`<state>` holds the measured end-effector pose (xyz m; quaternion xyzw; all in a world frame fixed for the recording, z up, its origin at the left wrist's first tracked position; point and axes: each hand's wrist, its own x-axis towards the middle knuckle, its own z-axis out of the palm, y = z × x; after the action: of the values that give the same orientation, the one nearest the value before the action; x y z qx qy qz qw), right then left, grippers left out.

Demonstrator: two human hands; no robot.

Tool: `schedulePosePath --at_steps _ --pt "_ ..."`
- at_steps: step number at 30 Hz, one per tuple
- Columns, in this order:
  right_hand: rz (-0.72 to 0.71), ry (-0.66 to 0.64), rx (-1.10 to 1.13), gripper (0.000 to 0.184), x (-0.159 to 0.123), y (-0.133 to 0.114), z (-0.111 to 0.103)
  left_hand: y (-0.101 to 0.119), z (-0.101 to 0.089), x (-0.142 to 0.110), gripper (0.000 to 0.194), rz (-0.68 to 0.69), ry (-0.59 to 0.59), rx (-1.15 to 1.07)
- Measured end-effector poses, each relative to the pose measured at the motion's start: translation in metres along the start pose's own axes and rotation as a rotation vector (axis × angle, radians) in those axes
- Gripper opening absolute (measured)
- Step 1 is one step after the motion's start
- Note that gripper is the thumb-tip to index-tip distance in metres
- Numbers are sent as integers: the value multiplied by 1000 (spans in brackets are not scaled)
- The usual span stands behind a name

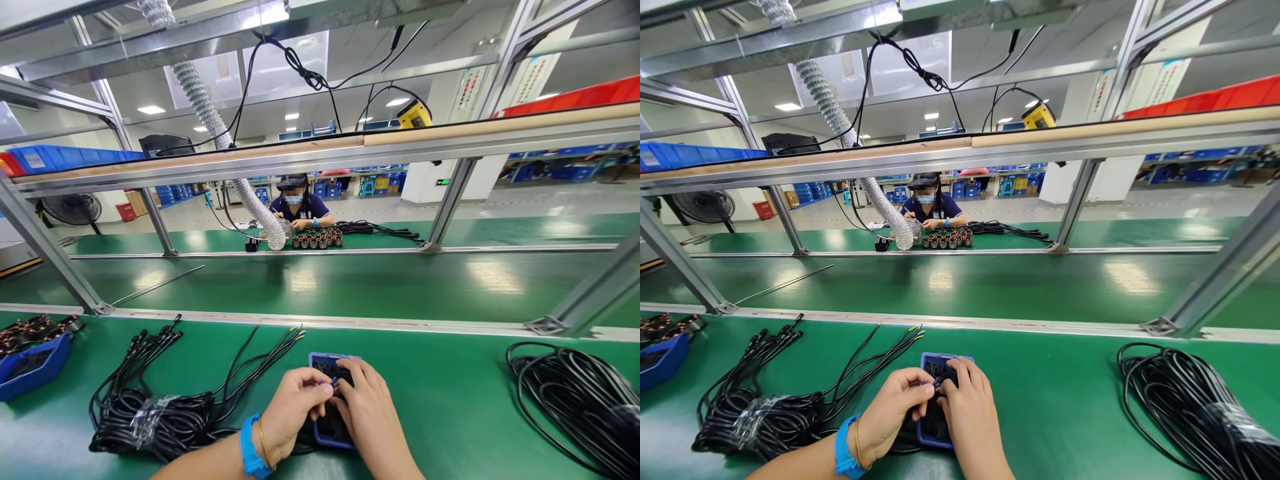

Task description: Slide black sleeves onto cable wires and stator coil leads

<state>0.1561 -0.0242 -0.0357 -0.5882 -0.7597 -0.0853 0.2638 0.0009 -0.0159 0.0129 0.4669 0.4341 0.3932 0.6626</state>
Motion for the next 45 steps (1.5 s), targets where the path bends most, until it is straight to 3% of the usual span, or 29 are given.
schedulePosePath --at_steps 7,13,16,34,45 --pt "164 -2 357 15 4 16 -20 3 1 0 44 -26 3 26" --pt "474 76 829 37 6 13 -27 6 1 -4 43 -45 -4 48" --pt "560 69 1005 39 6 6 -31 7 2 -4 43 -52 -4 56" --pt "461 118 990 35 9 1 -37 6 1 -4 41 -47 -17 46" --pt "50 180 949 21 12 7 -38 4 -2 -5 43 -58 -48 -14"
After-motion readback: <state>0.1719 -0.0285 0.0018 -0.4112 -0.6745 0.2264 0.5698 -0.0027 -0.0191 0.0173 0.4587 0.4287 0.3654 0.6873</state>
